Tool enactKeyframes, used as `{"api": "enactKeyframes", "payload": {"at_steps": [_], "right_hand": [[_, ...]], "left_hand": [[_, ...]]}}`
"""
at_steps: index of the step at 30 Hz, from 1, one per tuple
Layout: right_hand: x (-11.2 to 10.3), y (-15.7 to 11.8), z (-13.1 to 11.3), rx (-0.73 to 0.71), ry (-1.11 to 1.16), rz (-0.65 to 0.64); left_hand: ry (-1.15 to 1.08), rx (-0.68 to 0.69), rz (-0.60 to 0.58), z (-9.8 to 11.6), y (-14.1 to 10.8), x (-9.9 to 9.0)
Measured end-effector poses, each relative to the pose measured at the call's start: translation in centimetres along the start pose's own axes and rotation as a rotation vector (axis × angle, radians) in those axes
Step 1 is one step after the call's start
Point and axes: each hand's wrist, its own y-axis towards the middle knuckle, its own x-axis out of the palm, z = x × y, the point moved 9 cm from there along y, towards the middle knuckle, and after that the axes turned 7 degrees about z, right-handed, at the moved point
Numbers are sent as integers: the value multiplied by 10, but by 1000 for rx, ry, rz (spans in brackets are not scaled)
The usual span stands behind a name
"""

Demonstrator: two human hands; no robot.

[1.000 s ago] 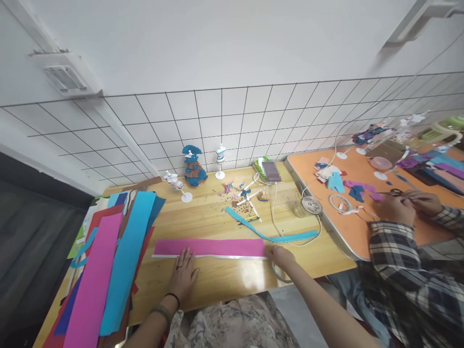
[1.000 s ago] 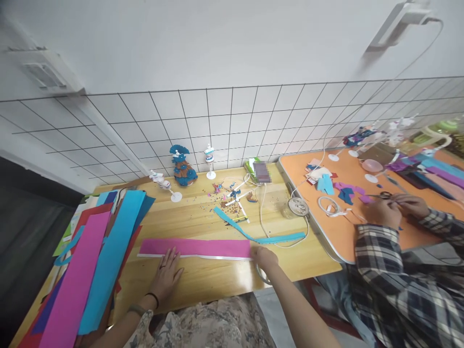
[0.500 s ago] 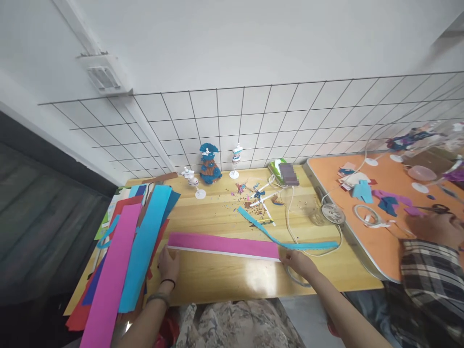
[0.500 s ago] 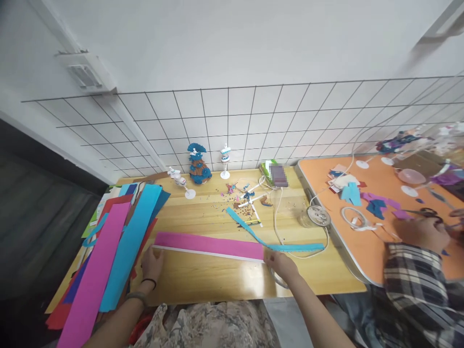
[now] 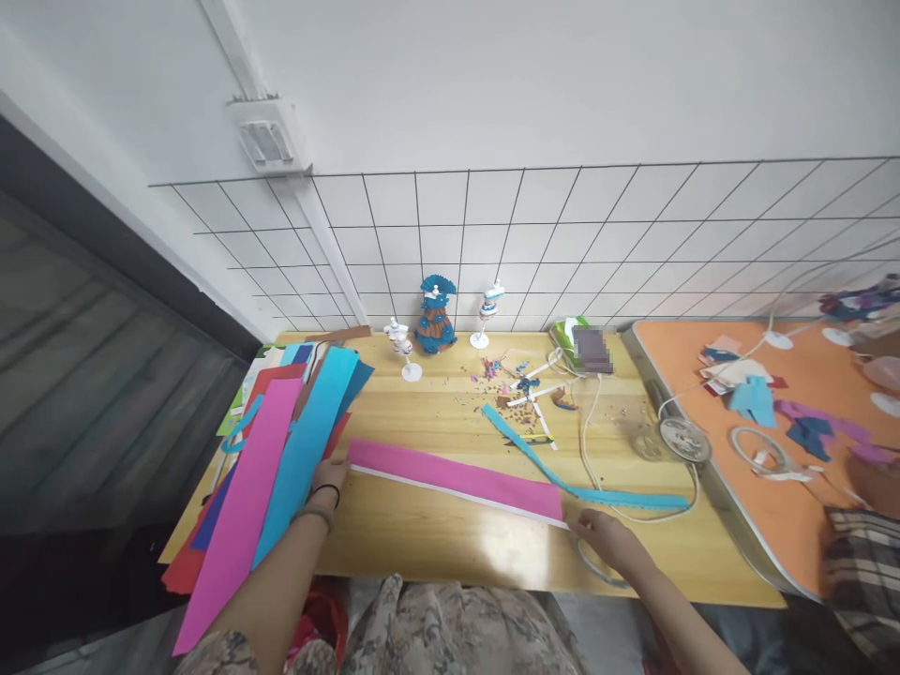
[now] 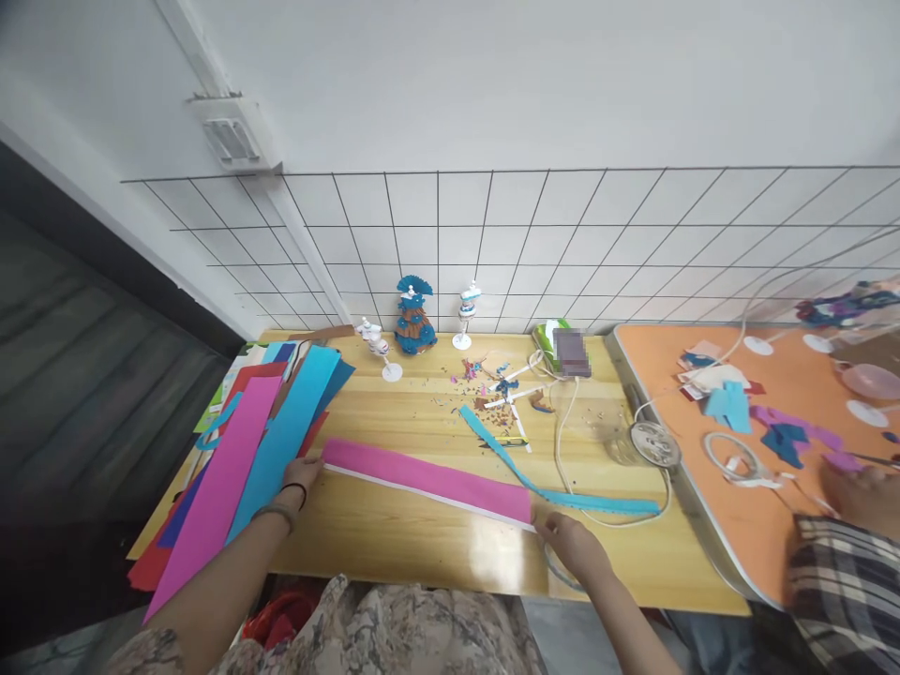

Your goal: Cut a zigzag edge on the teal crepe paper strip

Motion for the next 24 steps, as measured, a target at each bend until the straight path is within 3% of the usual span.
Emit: {"api": "enactKeyframes", "payload": {"at_steps": [10, 19, 24], "right_hand": [[-1, -1, -3, 52, -39, 22], [0, 1, -1, 76, -53, 52], [-3, -2, -6, 61, -53, 47]], "left_hand": [[131, -72, -132, -18, 6, 27], [128, 78, -155, -17, 15, 29], [89, 111, -281, -22, 23, 34]]}}
